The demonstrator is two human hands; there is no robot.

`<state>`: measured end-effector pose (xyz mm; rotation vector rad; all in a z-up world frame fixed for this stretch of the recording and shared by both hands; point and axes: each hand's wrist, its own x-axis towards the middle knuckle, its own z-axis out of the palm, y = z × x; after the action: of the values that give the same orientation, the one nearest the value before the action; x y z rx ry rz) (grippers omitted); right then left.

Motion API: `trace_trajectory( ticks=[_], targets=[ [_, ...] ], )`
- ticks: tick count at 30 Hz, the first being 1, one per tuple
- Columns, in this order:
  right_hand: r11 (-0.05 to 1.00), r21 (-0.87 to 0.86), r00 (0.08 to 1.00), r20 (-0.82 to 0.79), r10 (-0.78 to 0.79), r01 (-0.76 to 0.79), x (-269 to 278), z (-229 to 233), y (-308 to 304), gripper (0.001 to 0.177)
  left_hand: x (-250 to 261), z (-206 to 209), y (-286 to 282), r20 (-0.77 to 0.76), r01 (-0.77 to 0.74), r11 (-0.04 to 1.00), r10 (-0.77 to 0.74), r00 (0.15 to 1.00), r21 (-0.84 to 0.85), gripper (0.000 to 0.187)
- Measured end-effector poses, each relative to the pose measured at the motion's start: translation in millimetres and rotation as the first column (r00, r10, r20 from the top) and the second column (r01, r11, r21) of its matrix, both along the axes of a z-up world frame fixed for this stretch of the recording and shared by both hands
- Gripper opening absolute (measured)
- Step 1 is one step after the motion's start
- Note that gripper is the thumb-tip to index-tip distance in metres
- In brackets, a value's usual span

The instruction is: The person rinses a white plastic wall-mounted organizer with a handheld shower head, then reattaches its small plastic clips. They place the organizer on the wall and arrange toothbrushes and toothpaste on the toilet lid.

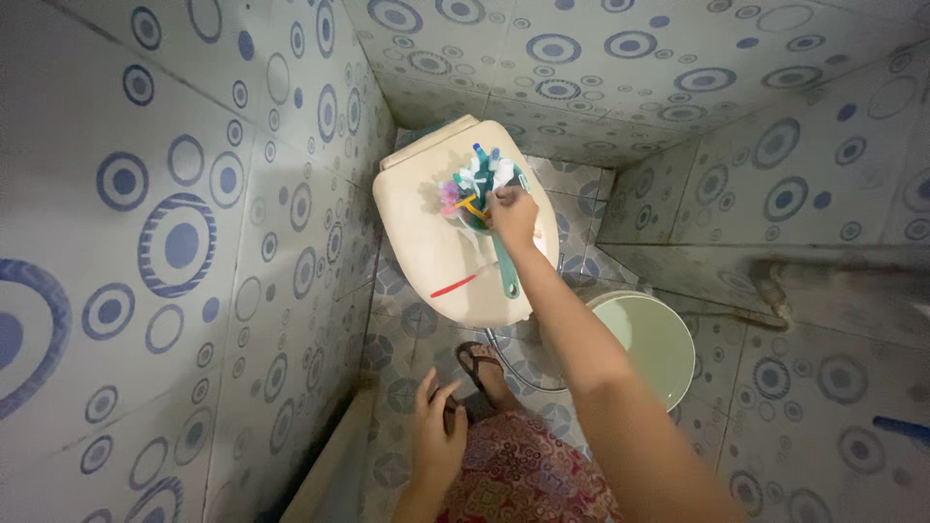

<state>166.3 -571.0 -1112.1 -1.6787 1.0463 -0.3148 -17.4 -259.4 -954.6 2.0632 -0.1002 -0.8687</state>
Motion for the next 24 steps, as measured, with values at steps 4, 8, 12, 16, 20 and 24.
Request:
trace_trajectory(
  ticks=[4,8,12,16,20,24],
  targets=[
    [0.942,-0.332,0.987,-0.160,-0.003,-0.051,18.5,-34.6,-8.6,0.025,-3.1,-3.2,-2.3,0.005,-0.001,1.000,0.001,1.000,-0.005,0.033],
    [0.917,-0.390,0.967,-0.254,-0.015,-0.088,23.5,-56.0,-12.0,0.019,-10.4,-14.6,-3.1,0.078,-0.002,0.999,0.006,0.997,-0.050,0.034],
    [0.923,-0.385,0.977,-0.205,-0.063,-0.021,17.0,-49.5,-10.2,0.025,-14.8,-18.2,-3.9,0.060,-0.020,0.999,0.023,0.998,-0.050,0.031],
    [0.880,-0.474,0.996,-0.060,-0.071,0.034,9.4,-28.5,-8.6,0.025,-14.3,-11.1,-3.8,0.050,0.003,0.999,-0.001,0.999,-0.042,0.030],
    [0.950,-0.311,0.999,0.000,-0.032,0.031,-1.9,2.2,-3.0,0.020,-12.4,-5.6,-5.3,0.024,0.003,1.000,-0.003,1.000,-0.017,0.032],
    [0.952,-0.303,0.994,0.107,-0.017,0.049,-10.1,9.3,-2.8,0.020,-14.0,-6.6,-9.0,0.039,0.012,1.000,-0.011,0.999,-0.026,0.029]
  ],
)
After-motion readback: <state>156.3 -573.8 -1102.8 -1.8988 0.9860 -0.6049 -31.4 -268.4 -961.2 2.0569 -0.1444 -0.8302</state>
